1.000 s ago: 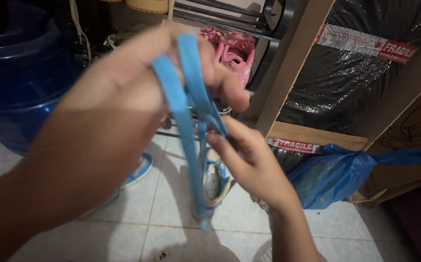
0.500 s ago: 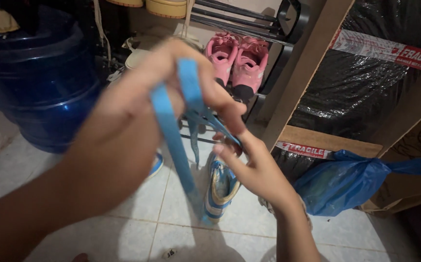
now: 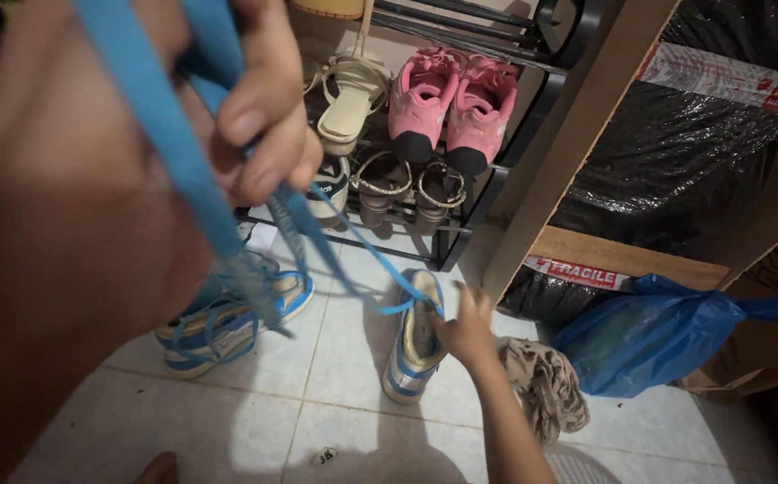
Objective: The person sits on the floor and laces a blue and white sneaker. They thread the blue shoelaces through the eyelets, pull them tight, and tie a knot.
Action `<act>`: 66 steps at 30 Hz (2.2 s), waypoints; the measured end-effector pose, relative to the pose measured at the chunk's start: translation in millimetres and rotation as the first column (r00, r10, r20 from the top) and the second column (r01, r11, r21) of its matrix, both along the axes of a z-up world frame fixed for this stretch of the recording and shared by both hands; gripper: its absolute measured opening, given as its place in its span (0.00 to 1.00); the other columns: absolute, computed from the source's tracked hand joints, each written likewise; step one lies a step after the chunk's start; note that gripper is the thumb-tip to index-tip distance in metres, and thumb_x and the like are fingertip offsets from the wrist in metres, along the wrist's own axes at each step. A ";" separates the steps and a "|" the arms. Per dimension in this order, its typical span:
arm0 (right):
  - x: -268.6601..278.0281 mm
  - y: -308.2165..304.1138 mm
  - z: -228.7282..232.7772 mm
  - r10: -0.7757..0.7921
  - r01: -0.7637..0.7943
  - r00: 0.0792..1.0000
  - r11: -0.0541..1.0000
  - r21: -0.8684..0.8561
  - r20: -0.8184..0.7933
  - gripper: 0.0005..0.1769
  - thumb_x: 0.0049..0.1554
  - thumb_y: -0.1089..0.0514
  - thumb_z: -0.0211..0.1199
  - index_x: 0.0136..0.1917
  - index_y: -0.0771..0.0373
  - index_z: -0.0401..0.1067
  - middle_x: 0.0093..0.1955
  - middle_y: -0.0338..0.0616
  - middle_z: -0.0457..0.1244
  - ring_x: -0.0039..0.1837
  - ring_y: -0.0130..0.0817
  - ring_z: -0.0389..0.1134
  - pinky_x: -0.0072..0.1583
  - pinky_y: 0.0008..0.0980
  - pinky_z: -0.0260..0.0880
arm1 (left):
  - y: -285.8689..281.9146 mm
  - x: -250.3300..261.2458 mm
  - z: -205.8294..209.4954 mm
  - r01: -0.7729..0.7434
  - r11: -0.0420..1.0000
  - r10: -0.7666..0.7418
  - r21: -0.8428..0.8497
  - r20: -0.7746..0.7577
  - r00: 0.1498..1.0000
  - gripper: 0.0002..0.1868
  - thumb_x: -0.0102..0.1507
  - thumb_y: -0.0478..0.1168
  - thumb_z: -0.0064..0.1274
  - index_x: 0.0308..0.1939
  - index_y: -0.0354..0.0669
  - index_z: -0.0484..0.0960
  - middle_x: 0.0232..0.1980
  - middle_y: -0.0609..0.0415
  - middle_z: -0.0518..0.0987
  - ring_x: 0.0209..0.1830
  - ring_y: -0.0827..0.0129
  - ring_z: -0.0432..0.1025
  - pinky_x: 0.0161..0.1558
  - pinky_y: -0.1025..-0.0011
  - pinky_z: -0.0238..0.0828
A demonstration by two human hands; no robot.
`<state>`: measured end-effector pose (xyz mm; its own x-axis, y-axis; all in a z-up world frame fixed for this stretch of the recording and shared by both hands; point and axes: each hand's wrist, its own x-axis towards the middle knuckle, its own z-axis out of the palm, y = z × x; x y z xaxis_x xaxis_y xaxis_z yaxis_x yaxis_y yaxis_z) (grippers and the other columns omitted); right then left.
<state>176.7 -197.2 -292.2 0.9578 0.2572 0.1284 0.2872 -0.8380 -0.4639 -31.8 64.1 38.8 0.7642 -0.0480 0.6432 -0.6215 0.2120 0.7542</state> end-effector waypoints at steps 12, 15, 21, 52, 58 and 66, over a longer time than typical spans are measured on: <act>-43.5 7.2 -88.2 0.245 0.330 0.692 0.730 0.599 -0.679 0.29 0.60 0.56 0.55 0.73 0.60 0.57 0.50 0.52 0.64 0.46 0.42 0.70 0.38 0.43 0.82 | -6.1 37.8 -46.3 0.053 0.987 -0.086 -0.150 -0.221 0.972 0.07 0.71 0.42 0.38 0.43 0.43 0.67 0.29 0.61 0.61 0.25 0.78 0.52 0.28 0.76 0.49; -68.4 16.6 -70.1 0.282 0.194 0.714 0.800 0.568 -0.641 0.36 0.57 0.54 0.59 0.75 0.53 0.52 0.53 0.50 0.64 0.46 0.34 0.71 0.38 0.40 0.81 | -11.8 54.7 -69.6 0.050 0.994 -0.073 -0.094 -0.260 0.963 0.09 0.72 0.43 0.39 0.39 0.45 0.66 0.30 0.61 0.63 0.27 0.77 0.55 0.30 0.75 0.53; -95.8 18.1 -31.8 0.211 0.202 0.738 0.837 0.508 -0.641 0.54 0.50 0.48 0.66 0.81 0.44 0.38 0.57 0.55 0.65 0.45 0.42 0.71 0.37 0.34 0.75 | -27.9 72.8 -142.5 -0.018 0.916 0.103 0.400 -0.193 0.976 0.10 0.69 0.40 0.35 0.37 0.42 0.69 0.32 0.62 0.65 0.32 0.79 0.60 0.33 0.73 0.62; -72.7 26.6 -56.3 0.096 0.005 0.994 0.461 0.887 -0.056 0.10 0.69 0.56 0.50 0.52 0.65 0.67 0.52 0.46 0.65 0.56 0.32 0.67 0.61 0.32 0.68 | 25.5 133.0 -225.1 0.102 -0.100 0.490 0.990 -0.040 0.871 0.13 0.66 0.48 0.47 0.49 0.52 0.83 0.45 0.47 0.83 0.48 0.51 0.78 0.48 0.50 0.73; -73.1 25.4 -52.1 0.158 0.114 0.972 0.336 0.935 -0.176 0.11 0.63 0.53 0.56 0.45 0.62 0.70 0.68 0.39 0.63 0.63 0.31 0.64 0.63 0.37 0.66 | 40.0 129.7 -226.3 -0.069 -0.316 0.419 0.946 0.205 0.884 0.14 0.65 0.41 0.48 0.53 0.47 0.81 0.40 0.48 0.84 0.41 0.52 0.81 0.40 0.52 0.76; -64.3 9.4 -69.0 0.429 0.357 0.810 0.183 0.916 -0.401 0.22 0.66 0.44 0.53 0.57 0.64 0.75 0.47 0.49 0.69 0.56 0.36 0.70 0.65 0.41 0.66 | 52.6 138.5 -200.4 0.056 0.444 0.716 0.894 -0.391 0.578 0.15 0.65 0.49 0.53 0.46 0.42 0.79 0.33 0.46 0.85 0.28 0.63 0.81 0.36 0.63 0.74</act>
<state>112.4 -187.8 -361.2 0.9270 0.3443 -0.1487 -0.2825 0.3805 -0.8806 106.6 116.6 -161.6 0.9628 0.1791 -0.2023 0.2662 -0.7574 0.5963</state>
